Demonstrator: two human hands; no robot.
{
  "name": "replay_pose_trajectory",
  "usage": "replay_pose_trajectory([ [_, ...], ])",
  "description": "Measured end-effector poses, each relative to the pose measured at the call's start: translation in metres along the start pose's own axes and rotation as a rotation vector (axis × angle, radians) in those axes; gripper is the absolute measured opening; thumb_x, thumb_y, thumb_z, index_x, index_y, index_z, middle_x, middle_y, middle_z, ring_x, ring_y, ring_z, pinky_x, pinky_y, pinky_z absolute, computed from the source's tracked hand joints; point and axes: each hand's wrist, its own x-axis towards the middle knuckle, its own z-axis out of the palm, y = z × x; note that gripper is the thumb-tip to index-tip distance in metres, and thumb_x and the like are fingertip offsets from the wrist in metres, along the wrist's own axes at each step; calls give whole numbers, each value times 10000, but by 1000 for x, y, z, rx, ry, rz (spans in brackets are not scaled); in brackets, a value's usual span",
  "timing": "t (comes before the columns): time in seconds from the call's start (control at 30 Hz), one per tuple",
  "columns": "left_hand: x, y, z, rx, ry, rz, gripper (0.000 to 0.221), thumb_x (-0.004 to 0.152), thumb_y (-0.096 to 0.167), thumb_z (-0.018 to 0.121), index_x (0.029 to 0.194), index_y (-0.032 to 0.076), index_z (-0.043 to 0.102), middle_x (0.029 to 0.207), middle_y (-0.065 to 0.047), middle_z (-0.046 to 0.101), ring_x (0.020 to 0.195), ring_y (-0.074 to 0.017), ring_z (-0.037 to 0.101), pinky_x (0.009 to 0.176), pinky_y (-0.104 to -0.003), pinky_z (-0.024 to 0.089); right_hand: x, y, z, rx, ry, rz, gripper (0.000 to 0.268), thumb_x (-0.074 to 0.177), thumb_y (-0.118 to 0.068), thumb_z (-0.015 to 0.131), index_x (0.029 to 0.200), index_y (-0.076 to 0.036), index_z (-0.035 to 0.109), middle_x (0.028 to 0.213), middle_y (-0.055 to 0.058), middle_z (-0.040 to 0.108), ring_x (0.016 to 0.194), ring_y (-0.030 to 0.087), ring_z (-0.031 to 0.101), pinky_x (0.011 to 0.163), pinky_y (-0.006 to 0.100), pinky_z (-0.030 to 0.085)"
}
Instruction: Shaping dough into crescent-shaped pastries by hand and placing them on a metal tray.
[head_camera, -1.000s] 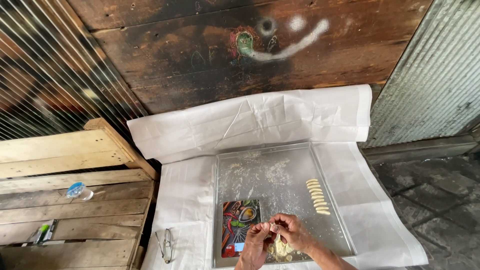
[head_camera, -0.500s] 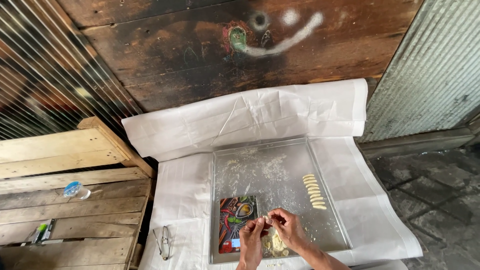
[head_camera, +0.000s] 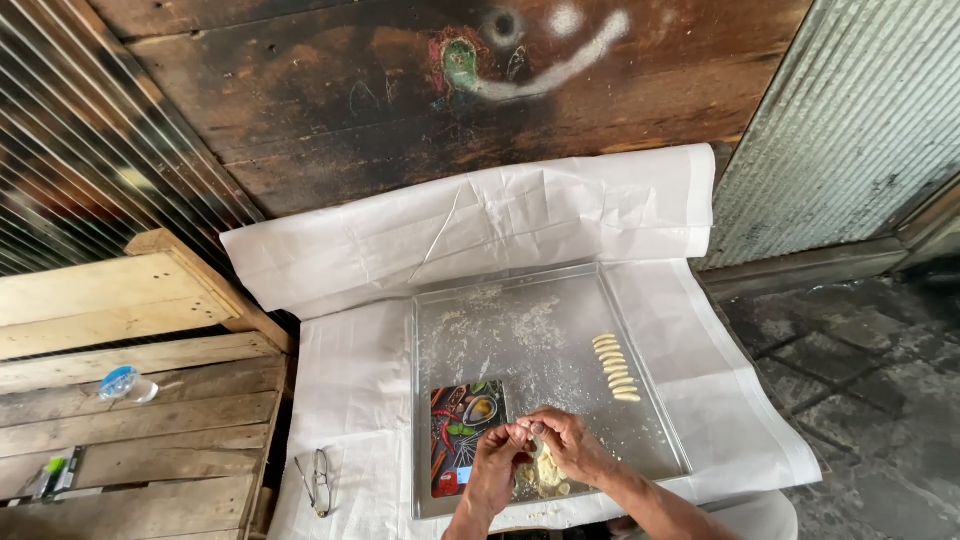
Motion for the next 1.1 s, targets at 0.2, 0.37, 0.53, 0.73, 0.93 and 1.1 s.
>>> replay_pose_trajectory([
  [0.2,10,-23,-14,-160,12,-35,209,931,225,763,770,92,756,710,-36,704,657,-176,643,643,-334,536,-3,-41,-4,79,-40,-2,430,1043,-358,503,1255,-47,712,1224,116,708,921,168,754,795,255,669],
  [0.37,14,-28,-16,52,33,123,323,853,313,827,1042,101,674,833,-24,632,741,-159,580,709,-319,529,-7,11,13,-36,34,4,346,1064,-328,456,1107,-94,708,836,42,710,619,97,567,529,249,516],
  [0.53,-8,6,6,465,2,260,336,938,351,701,1149,97,767,1116,-70,693,946,-190,705,743,-294,648,-5,20,14,-20,-24,49,406,1076,-352,392,1074,-128,731,800,6,701,493,56,383,399,219,381],
  [0.73,-8,3,0,570,120,382,337,963,370,639,1125,130,812,1019,-47,712,903,-163,701,746,-322,603,2,-39,13,303,-37,343,319,1004,-305,617,918,-54,795,762,72,788,589,131,667,563,245,579],
  [0.93,18,-27,-20,663,236,516,225,899,166,754,1110,162,832,922,-17,772,841,-155,784,701,-291,711,8,-26,20,594,275,662,234,917,28,751,1133,85,819,993,230,834,743,279,748,597,328,611],
  [1.1,32,-56,-38,909,220,663,261,925,238,752,1180,205,799,990,-5,766,859,-151,763,670,-319,614,4,-42,13,580,292,706,419,925,-47,748,1327,72,737,1026,239,840,851,291,778,761,355,669],
])
